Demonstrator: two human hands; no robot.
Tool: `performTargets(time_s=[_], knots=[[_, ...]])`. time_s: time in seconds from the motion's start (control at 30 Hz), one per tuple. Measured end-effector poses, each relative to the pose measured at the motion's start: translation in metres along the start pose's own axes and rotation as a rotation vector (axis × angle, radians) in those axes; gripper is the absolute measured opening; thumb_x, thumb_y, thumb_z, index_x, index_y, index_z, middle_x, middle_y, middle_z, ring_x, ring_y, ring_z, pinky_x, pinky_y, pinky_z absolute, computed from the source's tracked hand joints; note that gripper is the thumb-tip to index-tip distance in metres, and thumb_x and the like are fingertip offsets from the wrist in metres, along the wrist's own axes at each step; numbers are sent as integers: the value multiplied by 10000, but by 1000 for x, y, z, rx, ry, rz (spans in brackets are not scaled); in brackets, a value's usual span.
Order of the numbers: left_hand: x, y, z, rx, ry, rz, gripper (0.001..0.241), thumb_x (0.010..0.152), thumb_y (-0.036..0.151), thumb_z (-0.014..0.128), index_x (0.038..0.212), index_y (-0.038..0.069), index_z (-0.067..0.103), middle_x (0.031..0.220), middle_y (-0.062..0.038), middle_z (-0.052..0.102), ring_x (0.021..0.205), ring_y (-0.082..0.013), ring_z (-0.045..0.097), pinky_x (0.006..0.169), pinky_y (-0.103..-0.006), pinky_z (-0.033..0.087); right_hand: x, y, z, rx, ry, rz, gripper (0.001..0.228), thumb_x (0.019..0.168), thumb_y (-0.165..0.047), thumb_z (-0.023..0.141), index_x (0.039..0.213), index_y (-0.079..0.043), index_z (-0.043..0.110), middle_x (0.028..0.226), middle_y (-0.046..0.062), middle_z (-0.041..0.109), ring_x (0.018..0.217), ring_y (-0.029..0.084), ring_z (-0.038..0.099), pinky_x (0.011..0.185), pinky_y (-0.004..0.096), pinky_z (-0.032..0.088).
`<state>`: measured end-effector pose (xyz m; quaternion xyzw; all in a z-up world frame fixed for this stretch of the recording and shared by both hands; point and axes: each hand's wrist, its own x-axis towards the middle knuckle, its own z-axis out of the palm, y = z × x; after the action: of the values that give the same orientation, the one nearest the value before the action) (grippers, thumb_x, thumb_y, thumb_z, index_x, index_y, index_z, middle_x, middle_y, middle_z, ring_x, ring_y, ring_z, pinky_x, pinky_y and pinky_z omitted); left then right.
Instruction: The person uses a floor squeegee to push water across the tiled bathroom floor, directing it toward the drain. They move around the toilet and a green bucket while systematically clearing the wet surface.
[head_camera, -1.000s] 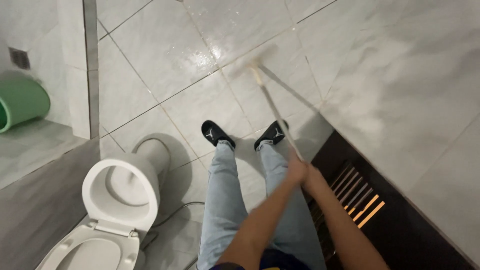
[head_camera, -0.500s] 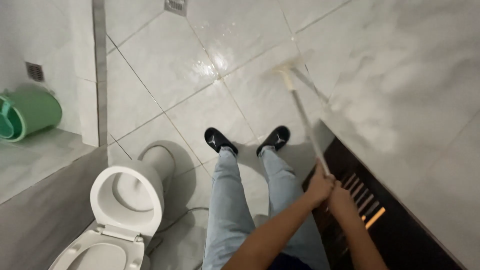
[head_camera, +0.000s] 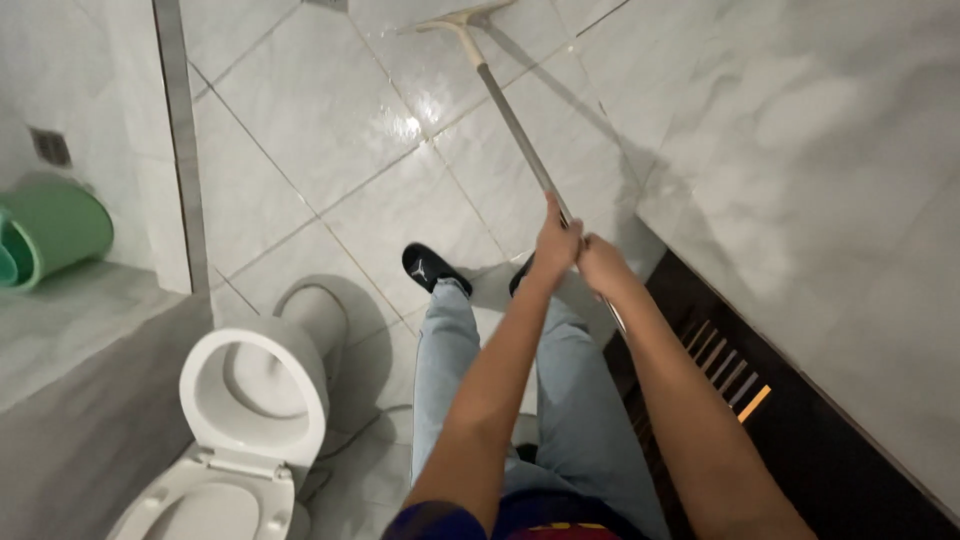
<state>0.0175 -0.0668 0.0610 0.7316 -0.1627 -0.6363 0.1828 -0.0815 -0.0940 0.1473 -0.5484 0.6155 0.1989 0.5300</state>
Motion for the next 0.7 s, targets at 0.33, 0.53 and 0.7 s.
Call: performTargets(time_s=[0.33,0.53,0.7], knots=[[-97,18,48,-631,-486,-331,1202,867,993,362,1666,150,54,1533,-351,330,1301,-526,472,1015,-670,438,55,16,-40,128,207,222,584,1072,-349,292,1102,46,722,1175,299,706,1227,469,604,1044,575,434],[17,-110,-66,-271,-395,5,463,1099,404,448,1477,140,408,1063,-161,650,867,-286,630,684,-449,506,184,-21,72,774,189,457,391,1112,-315,356,1110,-5,593,819,184,604,767,374,657,635,525,513],[-107,34,-294,442,-334,-86,714,964,408,461,1577,60,346,1460,-366,495,1378,-529,456,1152,-623,358,200,-146,257,1124,211,653,705,1018,-632,377,1201,22,569,981,228,659,769,377,691,598,507,601]])
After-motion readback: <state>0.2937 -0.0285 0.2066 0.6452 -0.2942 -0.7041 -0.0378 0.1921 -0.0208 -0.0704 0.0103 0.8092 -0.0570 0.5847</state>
